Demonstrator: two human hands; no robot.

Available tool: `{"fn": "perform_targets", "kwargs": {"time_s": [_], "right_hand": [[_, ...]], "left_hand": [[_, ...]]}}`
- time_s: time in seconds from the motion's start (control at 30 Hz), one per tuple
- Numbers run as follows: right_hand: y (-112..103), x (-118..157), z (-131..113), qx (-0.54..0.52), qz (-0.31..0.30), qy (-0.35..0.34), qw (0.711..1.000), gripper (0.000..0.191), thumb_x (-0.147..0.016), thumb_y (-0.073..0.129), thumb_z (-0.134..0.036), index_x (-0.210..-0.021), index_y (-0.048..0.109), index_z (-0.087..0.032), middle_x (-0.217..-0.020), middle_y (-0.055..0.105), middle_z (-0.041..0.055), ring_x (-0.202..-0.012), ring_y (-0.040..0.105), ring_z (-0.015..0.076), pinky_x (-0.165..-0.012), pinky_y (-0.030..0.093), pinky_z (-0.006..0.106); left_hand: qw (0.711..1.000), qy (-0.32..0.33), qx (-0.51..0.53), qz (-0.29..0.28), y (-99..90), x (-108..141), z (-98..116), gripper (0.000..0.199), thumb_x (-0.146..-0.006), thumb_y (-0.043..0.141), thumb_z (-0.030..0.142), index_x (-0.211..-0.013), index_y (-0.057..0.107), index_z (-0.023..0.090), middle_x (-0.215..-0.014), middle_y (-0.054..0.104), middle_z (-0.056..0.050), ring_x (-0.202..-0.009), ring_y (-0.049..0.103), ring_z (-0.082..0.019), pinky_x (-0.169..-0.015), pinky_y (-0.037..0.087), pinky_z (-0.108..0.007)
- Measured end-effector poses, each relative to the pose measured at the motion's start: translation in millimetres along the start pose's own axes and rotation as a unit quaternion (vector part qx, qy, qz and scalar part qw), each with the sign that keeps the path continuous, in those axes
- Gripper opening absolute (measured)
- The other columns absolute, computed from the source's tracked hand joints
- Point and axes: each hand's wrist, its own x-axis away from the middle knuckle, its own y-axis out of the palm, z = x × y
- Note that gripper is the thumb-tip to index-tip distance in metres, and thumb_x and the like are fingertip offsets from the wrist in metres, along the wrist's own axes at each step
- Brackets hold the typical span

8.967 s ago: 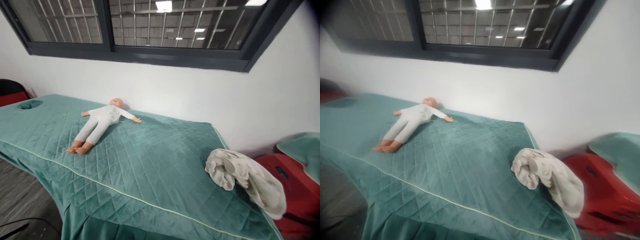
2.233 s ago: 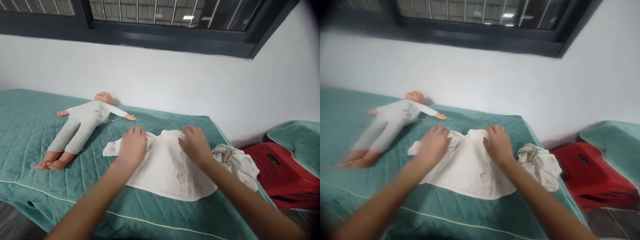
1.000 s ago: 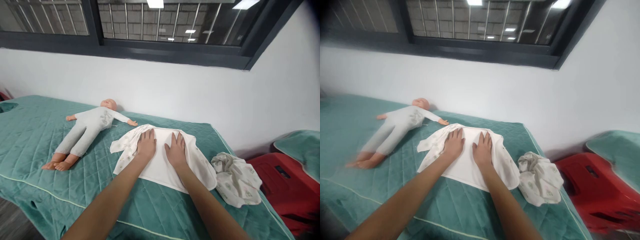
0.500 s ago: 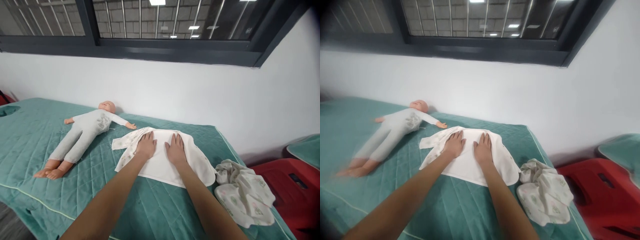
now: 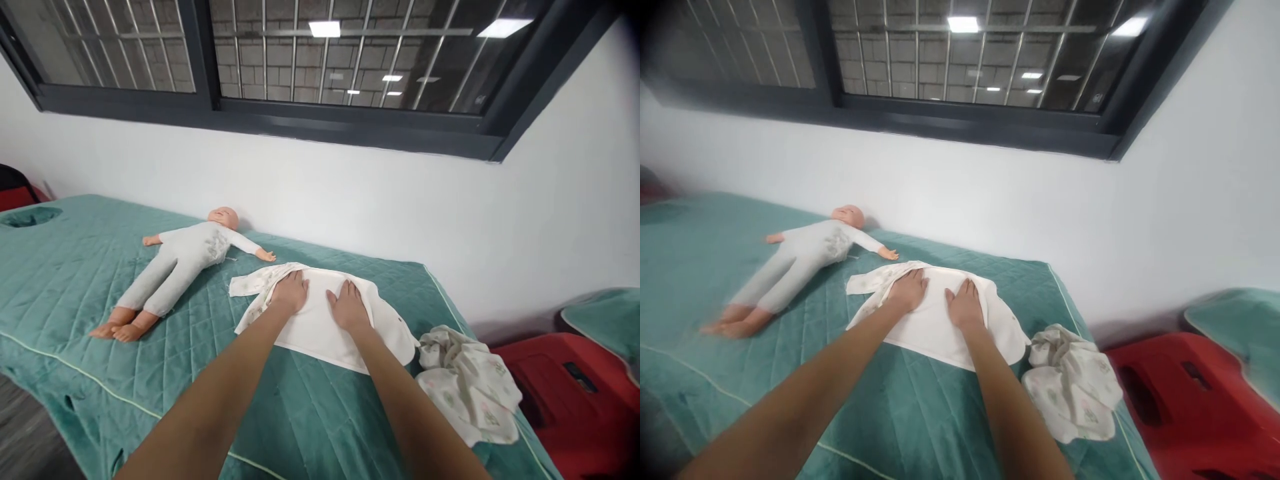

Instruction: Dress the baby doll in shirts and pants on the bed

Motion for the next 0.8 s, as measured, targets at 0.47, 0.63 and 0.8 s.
{"fn": "perform_targets", "kwargs": {"time_s": [0.47, 0.63, 0.8], "right_hand": [[2, 5, -10, 0.031, -0.003, 0.022, 0.999, 0.077, -0.1, 0.019, -0.047, -0.151, 0.016, 0.011, -0.157, 0.024, 0.0282, -0.147, 0.023, 0.0337, -0.119, 0.019, 0.042], [-2, 23, -14, 0.038, -0.01, 0.015, 0.999, 0.074, -0.1, 0.021, -0.046, -0.152, 0.02, 0.007, -0.159, 0.021, 0.0261, -0.149, 0.02, 0.0331, -0.12, 0.018, 0.042], [-3, 51, -12, 0.064, -0.01, -0.033, 0.997, 0.075, -0.1, 0.025, -0.049, -0.152, 0.024, 0.005, -0.16, 0.017, 0.0271, -0.15, 0.015, 0.0331, -0.12, 0.015, 0.041]], "left_hand": [[0.999, -0.009, -0.01, 0.04, 5.5, 31, 12, 0.058, -0.1, 0.025, 0.035, -0.147, 0.037, 0.002, -0.154, 0.039, -0.02, -0.143, 0.034, -0.03, -0.118, 0.027, -0.045], [0.996, 0.057, -0.011, 0.065, 2.7, 66, 9, 0.05, -0.099, 0.032, 0.032, -0.139, 0.048, 0.008, -0.152, 0.044, -0.016, -0.147, 0.027, -0.029, -0.121, 0.021, -0.048], [0.983, 0.129, 0.025, 0.131, -2.3, 119, -4, 0.033, -0.095, 0.042, 0.021, -0.118, 0.064, 0.014, -0.141, 0.056, -0.011, -0.144, 0.033, -0.027, -0.117, 0.031, -0.046]]}}
